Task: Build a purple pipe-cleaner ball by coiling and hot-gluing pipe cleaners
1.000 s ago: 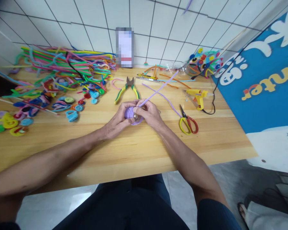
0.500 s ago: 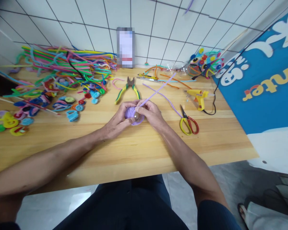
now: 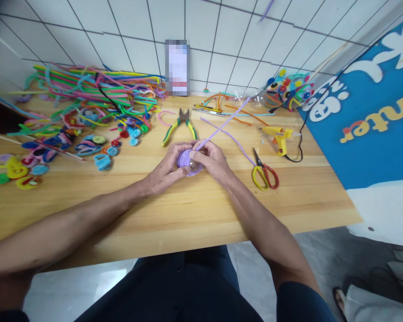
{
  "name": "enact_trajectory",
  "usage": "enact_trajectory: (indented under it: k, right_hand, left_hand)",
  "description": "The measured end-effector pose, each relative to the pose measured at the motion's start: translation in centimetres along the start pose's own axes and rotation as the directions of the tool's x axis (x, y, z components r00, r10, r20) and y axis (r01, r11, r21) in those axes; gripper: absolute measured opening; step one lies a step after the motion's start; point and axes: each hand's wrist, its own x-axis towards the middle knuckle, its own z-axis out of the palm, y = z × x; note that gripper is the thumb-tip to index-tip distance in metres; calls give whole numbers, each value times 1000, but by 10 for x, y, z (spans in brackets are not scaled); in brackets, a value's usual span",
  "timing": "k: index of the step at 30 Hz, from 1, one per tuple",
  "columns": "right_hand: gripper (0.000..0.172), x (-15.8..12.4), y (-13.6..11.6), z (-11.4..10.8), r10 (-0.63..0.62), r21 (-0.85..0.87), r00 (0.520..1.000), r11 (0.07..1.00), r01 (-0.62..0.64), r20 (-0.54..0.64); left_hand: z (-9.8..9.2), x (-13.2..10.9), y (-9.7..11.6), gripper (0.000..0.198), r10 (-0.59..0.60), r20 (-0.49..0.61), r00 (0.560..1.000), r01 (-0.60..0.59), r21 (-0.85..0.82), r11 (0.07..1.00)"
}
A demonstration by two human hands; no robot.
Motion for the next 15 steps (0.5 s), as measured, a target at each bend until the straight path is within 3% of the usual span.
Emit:
enact_trajectory:
  k: [7, 15]
  right_hand:
    - [35, 0, 1, -2, -18, -18, 1000, 1000, 18, 10]
    - [41, 0, 3, -3, -12, -25, 1000, 1000, 13, 25]
  left_hand:
    - [-6, 4, 8, 41, -55, -20, 998, 54, -78, 995]
    - [-9, 7, 3, 47, -205, 7, 979, 204, -131, 970]
